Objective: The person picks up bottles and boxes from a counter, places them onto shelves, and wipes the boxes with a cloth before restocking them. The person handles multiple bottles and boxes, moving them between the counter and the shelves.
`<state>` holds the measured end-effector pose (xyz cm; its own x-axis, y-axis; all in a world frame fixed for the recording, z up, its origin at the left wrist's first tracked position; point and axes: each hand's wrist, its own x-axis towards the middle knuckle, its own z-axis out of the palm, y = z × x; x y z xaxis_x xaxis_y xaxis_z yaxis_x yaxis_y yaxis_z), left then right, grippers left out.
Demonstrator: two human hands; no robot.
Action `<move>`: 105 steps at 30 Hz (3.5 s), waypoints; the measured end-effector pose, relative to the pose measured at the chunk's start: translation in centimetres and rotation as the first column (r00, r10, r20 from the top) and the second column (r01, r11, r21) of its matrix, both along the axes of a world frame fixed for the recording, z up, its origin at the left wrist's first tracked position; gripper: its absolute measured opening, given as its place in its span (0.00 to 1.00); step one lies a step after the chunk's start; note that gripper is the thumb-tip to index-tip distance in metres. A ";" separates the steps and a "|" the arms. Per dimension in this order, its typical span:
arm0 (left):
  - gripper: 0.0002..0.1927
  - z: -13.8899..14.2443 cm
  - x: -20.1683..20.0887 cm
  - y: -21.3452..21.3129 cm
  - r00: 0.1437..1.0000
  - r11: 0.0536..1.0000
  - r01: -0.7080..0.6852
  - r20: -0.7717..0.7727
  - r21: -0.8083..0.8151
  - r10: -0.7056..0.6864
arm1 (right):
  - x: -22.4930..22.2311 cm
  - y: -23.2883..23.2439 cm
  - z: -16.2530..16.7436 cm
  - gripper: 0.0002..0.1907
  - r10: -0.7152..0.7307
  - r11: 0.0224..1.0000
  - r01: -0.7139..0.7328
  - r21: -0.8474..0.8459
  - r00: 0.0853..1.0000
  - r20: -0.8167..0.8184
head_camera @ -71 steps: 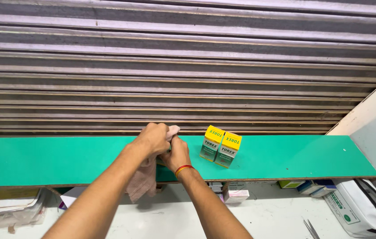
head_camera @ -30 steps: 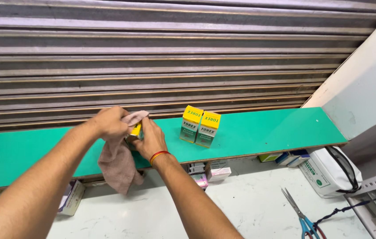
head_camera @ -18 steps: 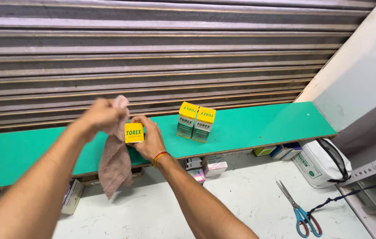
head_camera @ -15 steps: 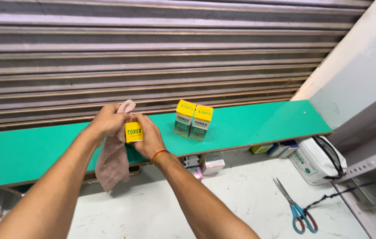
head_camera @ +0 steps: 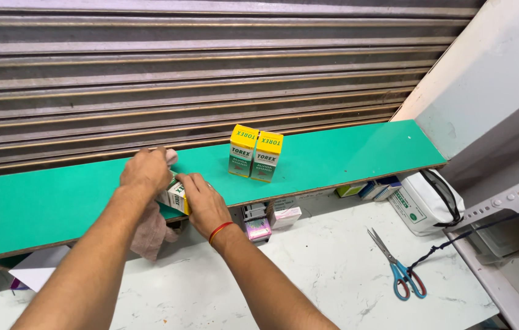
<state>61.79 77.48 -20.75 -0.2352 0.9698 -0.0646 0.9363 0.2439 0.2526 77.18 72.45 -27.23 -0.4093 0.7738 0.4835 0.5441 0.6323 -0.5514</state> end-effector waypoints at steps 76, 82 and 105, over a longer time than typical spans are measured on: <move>0.26 -2.5 -5.0 -6.5 0.986 0.983 0.064 0.161 -0.170 -0.036 | -11.4 6.1 9.4 0.27 0.084 0.996 -0.085 -0.002 0.993 -0.086; 0.18 -6.5 -3.3 -4.4 0.968 0.943 0.252 0.039 -0.216 -0.250 | -14.4 6.2 8.8 0.30 0.184 0.972 -0.185 -0.146 0.983 -0.018; 0.16 2.5 0.6 -4.3 0.945 0.964 0.264 0.213 -0.041 -0.250 | 6.4 10.2 9.2 0.40 -0.450 0.886 0.213 0.412 0.611 0.652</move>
<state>62.42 73.15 -18.22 0.0464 0.9871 -0.1531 0.8998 0.0253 0.4356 83.54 82.62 -18.04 -0.4537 0.8152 0.3599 0.8876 0.3776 0.2637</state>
